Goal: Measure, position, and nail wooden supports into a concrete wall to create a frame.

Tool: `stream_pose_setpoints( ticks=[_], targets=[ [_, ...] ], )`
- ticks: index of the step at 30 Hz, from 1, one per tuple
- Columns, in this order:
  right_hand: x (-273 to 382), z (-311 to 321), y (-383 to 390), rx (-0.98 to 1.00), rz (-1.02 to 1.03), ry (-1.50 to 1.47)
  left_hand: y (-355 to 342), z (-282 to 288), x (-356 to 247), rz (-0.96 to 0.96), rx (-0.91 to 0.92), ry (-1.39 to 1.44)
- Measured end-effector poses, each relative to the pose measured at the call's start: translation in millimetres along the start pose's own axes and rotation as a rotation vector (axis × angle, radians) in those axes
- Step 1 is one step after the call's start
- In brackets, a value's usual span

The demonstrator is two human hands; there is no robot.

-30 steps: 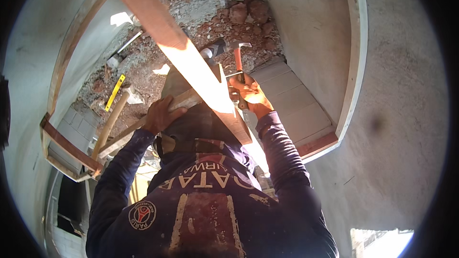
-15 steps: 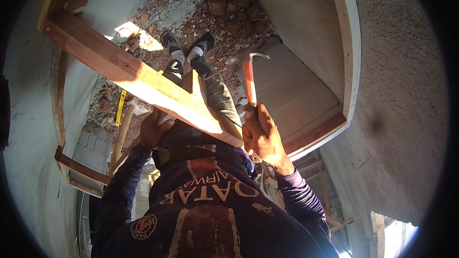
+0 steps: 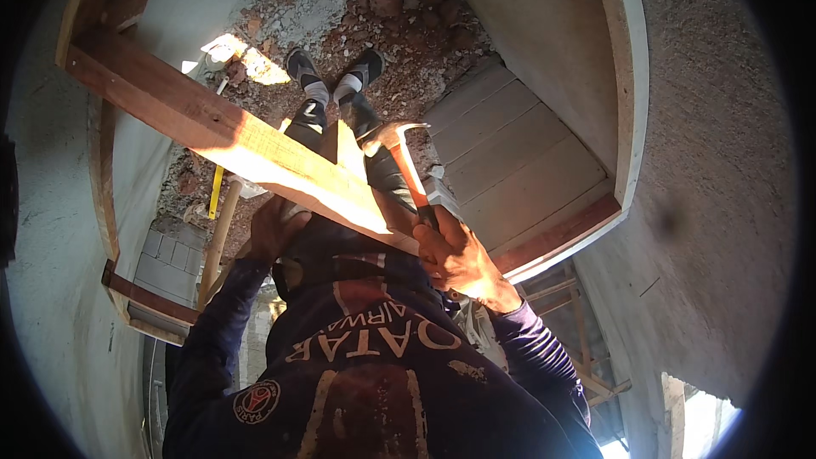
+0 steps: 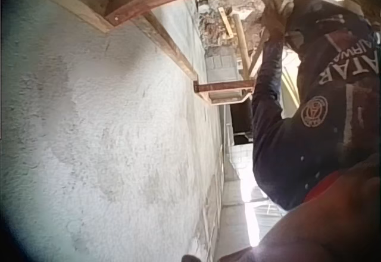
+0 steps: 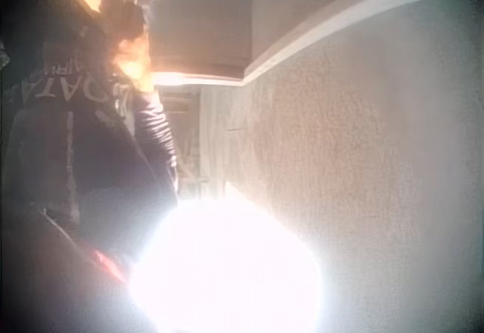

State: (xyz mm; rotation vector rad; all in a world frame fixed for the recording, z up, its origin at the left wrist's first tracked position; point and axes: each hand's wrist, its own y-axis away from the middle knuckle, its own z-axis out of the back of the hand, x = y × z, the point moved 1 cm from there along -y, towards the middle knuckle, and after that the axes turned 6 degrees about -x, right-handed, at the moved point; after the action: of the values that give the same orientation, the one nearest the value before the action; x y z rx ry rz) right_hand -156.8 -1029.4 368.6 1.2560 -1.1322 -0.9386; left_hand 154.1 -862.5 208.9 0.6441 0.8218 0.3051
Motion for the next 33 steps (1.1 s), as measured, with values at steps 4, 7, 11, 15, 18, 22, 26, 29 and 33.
stream_pose_setpoints(
  ticks=[4, 7, 11, 15, 18, 22, 26, 29, 33],
  targets=[
    [6, -2, 5, -0.111, 0.013, -0.179, -1, -3, 4, -0.024, -0.042, -0.013],
    [14, 10, 4, -0.216, 0.051, -0.230, 4, 3, 4, 0.017, 0.008, -0.010],
    [20, 10, -5, -0.251, 0.114, -0.230, 5, -1, 11, -0.060, -0.052, 0.003],
    [14, 4, -30, -0.211, 0.192, -0.180, 3, 9, 0, -0.042, -0.014, 0.007],
    [6, -7, -59, -0.166, 0.336, 0.006, 8, 10, -8, -0.002, -0.063, -0.023],
    [-11, 7, -72, -0.235, 0.411, -0.076, -4, 3, -26, 0.092, 0.062, 0.004],
    [-11, 16, -70, -0.191, 0.397, -0.109, -4, 1, -32, 0.073, -0.002, 0.014],
    [-5, 19, -57, -0.265, 0.312, -0.106, -6, -4, -27, 0.077, 0.029, 0.021],
    [5, -3, -50, -0.255, 0.279, -0.089, 5, 17, -20, 0.121, -0.012, 0.026]
  ],
)
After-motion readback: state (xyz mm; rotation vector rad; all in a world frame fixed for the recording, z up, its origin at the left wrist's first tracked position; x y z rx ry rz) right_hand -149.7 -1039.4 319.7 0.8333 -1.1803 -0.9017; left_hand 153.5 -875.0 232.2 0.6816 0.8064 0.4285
